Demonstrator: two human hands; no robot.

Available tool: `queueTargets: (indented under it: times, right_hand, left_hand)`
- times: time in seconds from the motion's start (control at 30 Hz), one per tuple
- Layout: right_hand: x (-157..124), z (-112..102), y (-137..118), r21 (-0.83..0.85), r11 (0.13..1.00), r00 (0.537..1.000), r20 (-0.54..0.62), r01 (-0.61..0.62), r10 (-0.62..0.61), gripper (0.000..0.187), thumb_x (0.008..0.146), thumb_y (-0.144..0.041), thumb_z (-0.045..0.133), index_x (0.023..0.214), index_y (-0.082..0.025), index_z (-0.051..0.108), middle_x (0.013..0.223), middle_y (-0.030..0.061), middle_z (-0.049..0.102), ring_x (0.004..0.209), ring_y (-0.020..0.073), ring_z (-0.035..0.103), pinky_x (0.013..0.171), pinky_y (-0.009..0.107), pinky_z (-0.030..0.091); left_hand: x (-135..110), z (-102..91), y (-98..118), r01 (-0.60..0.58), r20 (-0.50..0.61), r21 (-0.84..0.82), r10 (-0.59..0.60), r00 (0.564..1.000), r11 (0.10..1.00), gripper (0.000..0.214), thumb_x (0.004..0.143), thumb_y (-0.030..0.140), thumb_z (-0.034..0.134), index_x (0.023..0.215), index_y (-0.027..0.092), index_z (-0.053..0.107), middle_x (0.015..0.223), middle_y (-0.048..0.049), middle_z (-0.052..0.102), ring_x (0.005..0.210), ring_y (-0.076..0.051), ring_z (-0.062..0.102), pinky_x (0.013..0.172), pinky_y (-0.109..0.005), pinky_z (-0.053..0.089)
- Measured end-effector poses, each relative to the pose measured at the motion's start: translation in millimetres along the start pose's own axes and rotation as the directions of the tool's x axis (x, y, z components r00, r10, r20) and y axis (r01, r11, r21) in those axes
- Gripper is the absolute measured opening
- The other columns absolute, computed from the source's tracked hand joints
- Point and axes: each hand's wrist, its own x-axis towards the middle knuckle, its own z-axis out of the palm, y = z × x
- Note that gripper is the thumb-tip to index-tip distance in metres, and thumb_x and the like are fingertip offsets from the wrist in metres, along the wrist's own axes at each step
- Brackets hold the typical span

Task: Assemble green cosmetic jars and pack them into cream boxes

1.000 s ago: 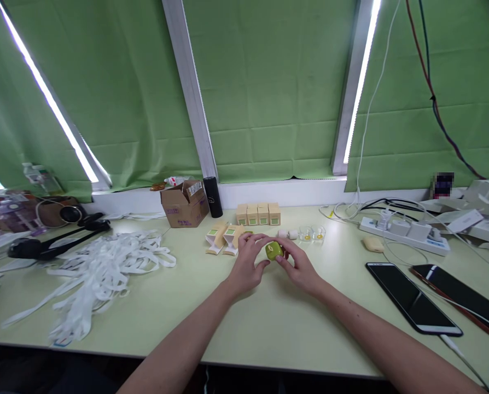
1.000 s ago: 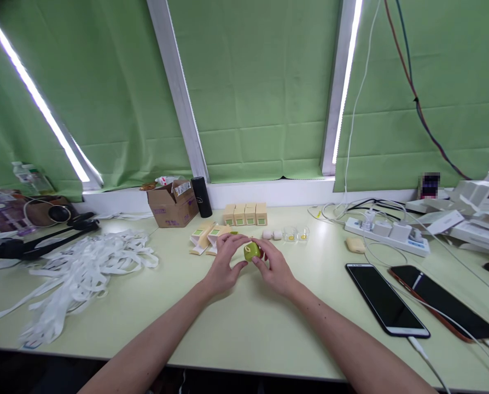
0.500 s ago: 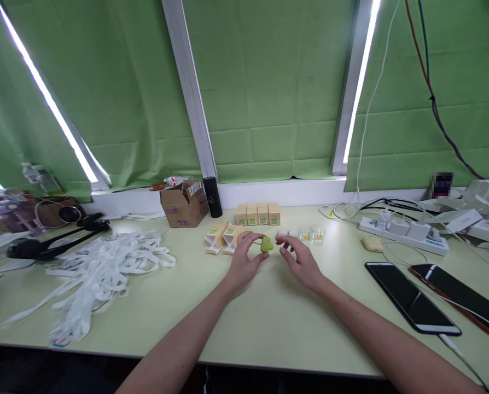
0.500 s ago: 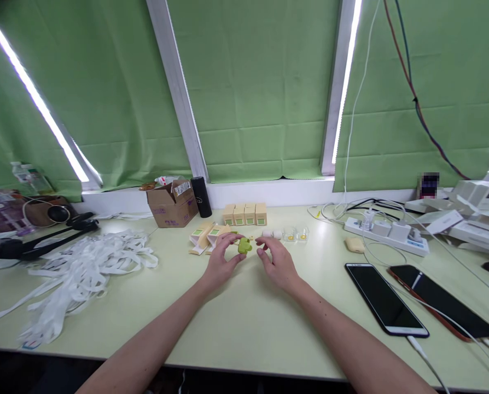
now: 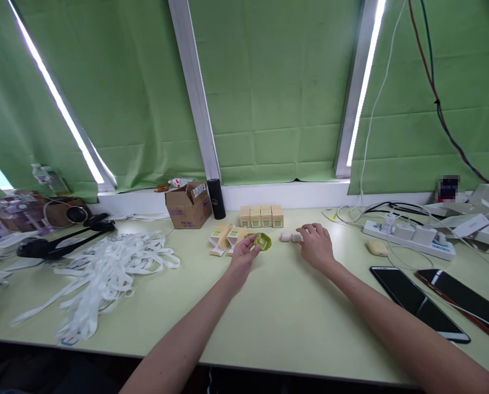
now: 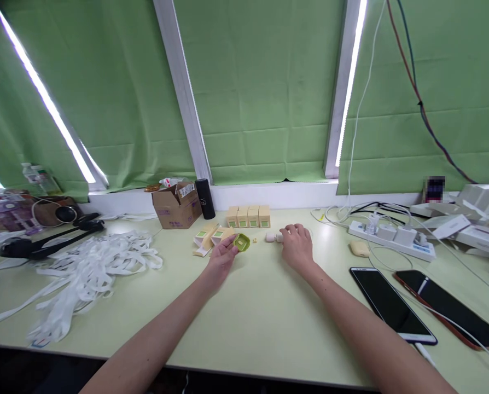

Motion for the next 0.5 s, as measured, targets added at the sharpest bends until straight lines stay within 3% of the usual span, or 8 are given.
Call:
queueTargets:
  times: [0.1,0.27,0.5]
  right_hand:
    - [10,6,0,-0.115,0.992,0.997,0.059,0.05,-0.043,0.043,0.084,-0.011,0.06,0.124,-0.019,0.072,0.135,0.0162,0.062,0.132,0.0357,0.039,0.108,0.047,0.028]
    - [23,13,-5,-0.183,0.981,0.989,0.145,0.061,-0.035,0.029,0.08,-0.011,0.063,0.103,-0.016,0.08,0.133,0.0198,0.06,0.133,0.0363,0.037,0.112,0.05,0.022]
    - [16,9,-6,-0.11,0.994,0.997,0.08,0.021,-0.013,0.03,0.082,-0.009,0.06,0.107,-0.014,0.078,0.128,0.0204,0.065,0.132,0.0362,0.042,0.112,0.051,0.027]
  left_hand:
    - [0,-1.4,1,-0.003,0.003,-0.037,0.003,1.0,0.999,0.055,0.067,0.039,0.093,0.114,0.017,0.076,0.116,-0.0118,0.076,0.111,-0.027,0.068,0.107,-0.043,0.046]
    - [3,-7.2,-5,-0.022,0.011,-0.035,0.022,1.0,0.999,0.055,0.067,0.04,0.092,0.114,0.017,0.075,0.116,-0.0119,0.076,0.111,-0.028,0.068,0.106,-0.044,0.045]
    - [6,-11.4,-11,-0.026,-0.012,-0.003,0.026,1.0,1.0,0.057,0.07,0.044,0.09,0.116,0.015,0.073,0.117,-0.0138,0.075,0.114,-0.029,0.067,0.105,-0.044,0.045]
